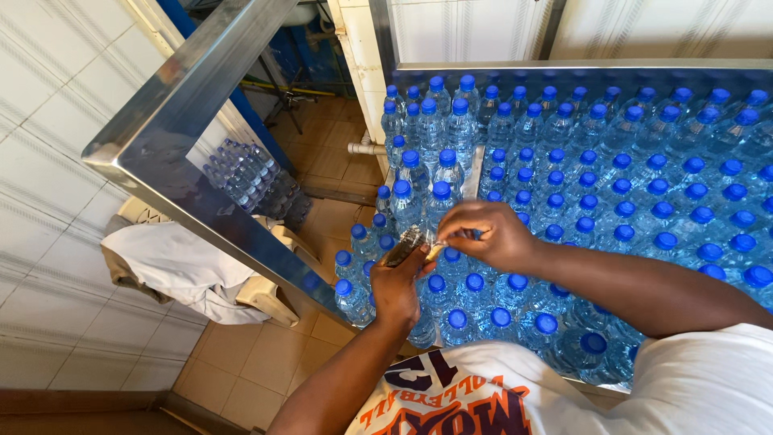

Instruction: The person applies small labels to the necks of many water bottles arranged on a metal tray. They pick up each bottle, place a label, and return it to the tray, repeating this process across the tray.

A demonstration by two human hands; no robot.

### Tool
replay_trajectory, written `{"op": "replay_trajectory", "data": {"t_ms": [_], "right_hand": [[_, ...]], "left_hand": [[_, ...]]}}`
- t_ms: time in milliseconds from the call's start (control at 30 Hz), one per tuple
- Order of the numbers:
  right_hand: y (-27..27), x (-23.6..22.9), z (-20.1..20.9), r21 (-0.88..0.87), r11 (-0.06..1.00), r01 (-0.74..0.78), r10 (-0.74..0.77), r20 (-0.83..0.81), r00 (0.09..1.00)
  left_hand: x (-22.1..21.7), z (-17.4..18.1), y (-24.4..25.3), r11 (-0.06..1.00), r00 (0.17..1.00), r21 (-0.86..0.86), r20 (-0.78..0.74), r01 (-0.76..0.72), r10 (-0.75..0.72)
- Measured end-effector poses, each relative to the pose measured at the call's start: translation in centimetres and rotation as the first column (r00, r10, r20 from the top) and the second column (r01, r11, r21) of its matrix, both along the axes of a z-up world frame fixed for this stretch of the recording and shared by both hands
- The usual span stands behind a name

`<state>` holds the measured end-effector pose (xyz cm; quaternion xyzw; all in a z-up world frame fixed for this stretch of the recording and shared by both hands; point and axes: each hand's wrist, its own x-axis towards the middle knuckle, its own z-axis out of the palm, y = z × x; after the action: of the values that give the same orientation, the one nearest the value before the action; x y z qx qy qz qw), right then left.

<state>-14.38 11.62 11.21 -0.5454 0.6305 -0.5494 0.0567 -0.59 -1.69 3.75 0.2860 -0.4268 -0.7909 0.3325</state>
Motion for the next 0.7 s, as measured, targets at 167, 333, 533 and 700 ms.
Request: {"op": "replay_trajectory", "data": {"t_ms": [167, 333, 533, 700], "right_hand": [[0.7, -3.4, 0.7, 0.336, 0.872, -0.356, 0.372, 0.018, 0.928], [1.1, -9.1, 2.4, 0.322, 0.942, -0.096, 0.055, 0.134, 0.989], [2.3, -30.5, -7.1, 0.218, 0.744, 0.632, -0.616, -0.141, 0.775], [3.3, -42.8, -14.9, 0.298, 0.517, 0.802, -0.711, -0.372, 0.597]], "left_hand": [[0.1, 0.5, 0.4, 0.996, 0.994, 0.016, 0.065, 0.085, -0.086], [1.1, -0.4, 2.1, 0.946, 0.931, -0.007, 0.18, 0.323, -0.316], [1.6, -2.7, 3.5, 0.707, 0.678, -0.074, 0.369, 0.703, -0.636], [0.9, -4.0, 2.9, 0.729, 0.721, -0.096, 0.28, 0.678, -0.633]]}}
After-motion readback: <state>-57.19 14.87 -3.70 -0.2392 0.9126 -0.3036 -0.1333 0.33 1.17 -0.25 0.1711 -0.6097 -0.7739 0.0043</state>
